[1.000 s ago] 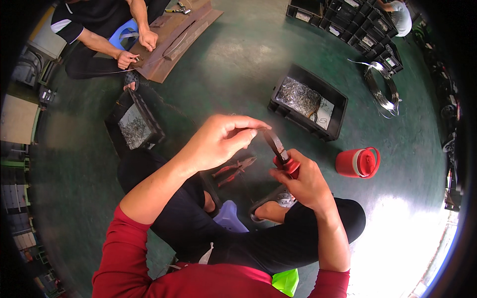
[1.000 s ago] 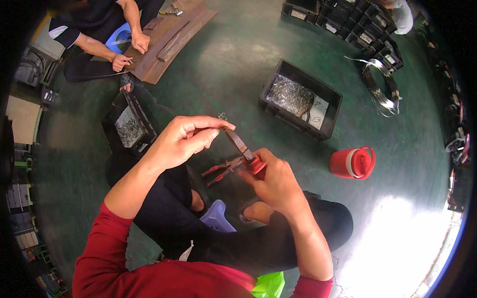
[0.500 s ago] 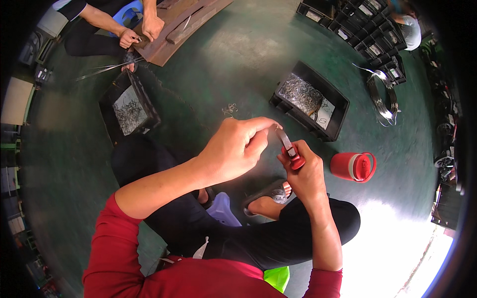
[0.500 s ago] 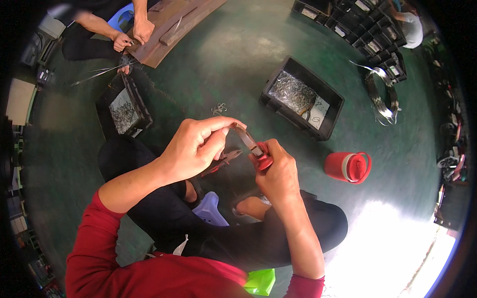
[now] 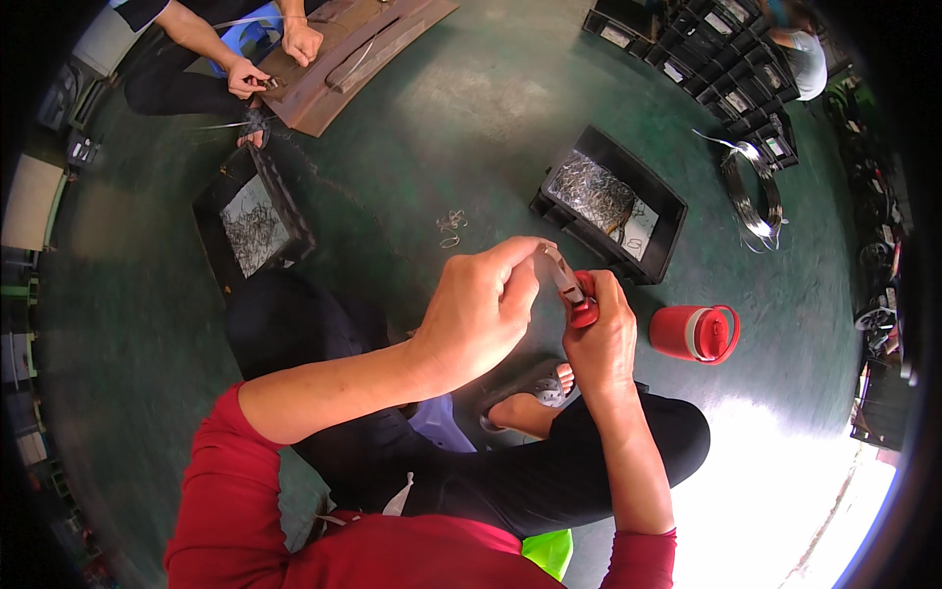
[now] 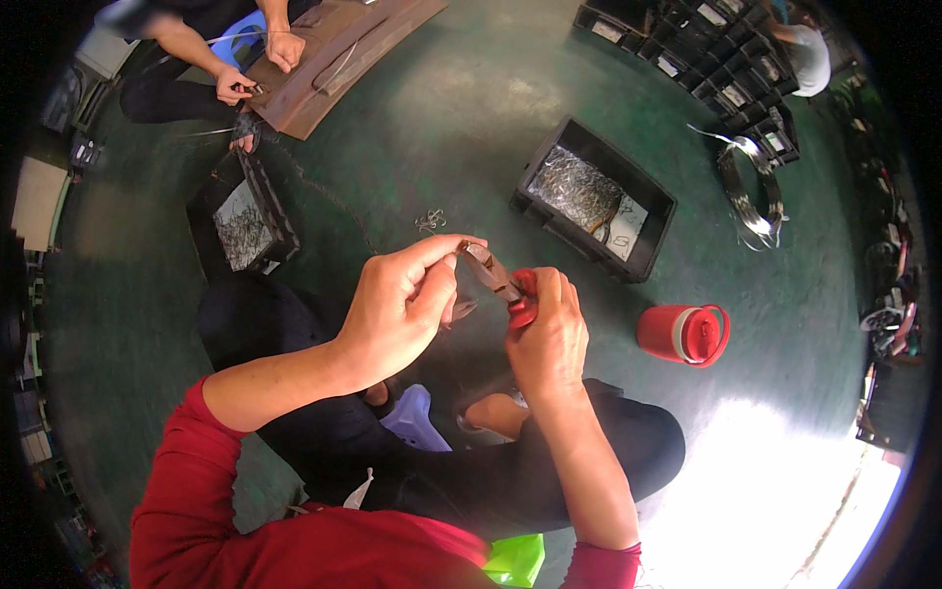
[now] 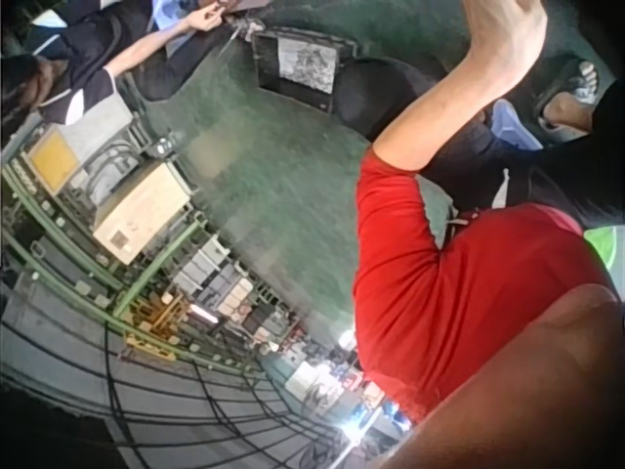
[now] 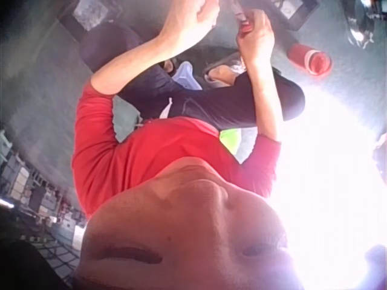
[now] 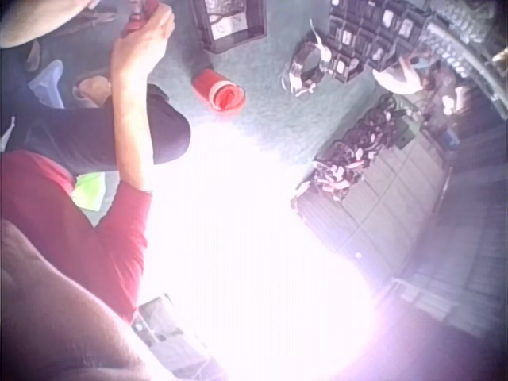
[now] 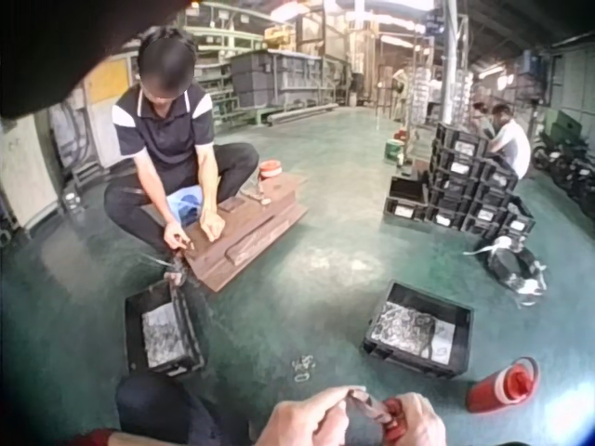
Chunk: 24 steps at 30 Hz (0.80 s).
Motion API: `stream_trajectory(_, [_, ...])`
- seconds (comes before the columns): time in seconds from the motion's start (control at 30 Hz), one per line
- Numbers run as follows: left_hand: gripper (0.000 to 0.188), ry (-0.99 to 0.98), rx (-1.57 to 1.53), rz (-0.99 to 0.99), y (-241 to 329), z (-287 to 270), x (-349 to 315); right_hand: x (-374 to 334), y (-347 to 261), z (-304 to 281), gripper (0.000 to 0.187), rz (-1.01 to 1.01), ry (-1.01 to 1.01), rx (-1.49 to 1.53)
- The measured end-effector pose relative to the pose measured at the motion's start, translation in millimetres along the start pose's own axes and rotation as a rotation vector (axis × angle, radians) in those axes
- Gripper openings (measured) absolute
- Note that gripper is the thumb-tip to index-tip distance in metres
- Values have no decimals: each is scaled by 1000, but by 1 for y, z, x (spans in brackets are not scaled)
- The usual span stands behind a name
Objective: The person sits on a low stool and repeatedly picks up small metal wire pieces from the floor. Using red-handled pliers, they bend each piece into a loop and place it into a black plastic bin. A coworker works on a wooden board in the background.
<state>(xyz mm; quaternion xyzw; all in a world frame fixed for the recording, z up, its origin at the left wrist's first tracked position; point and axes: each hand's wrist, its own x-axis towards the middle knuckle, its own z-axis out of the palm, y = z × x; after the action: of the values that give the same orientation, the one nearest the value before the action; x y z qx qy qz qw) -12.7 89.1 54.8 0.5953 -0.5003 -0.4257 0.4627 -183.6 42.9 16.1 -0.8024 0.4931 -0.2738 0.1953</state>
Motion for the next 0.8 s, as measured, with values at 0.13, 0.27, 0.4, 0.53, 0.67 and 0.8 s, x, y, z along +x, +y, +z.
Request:
stream_trajectory(0.13, [27, -40, -31, -21, 3, -1, 2, -1, 2, -2, 28, 43, -19, -4])
stream_trajectory(0.27, [26, -53, -51, -10, 2, -9, 15, 4, 5, -13, 25, 119, -158, 154])
stream_trajectory(0.4, [27, -74, -306, -90, -3, -23, 31, 3, 3, -35, 28, 464, -650, 617])
stream_trajectory(0.53, [28, -72, -488, -69, -4, -18, 31, 1, -3, -36, 38, 537, -971, 1068])
stream_trajectory(0.67, [27, -86, -518, -40, -1, -12, 29, 2, -8, -37, 44, 608, -1102, 1294])
stream_trajectory(0.8, [27, -96, -564, 41, 0, -5, 27, 6, -10, -40, 43, 649, -1132, 1413])
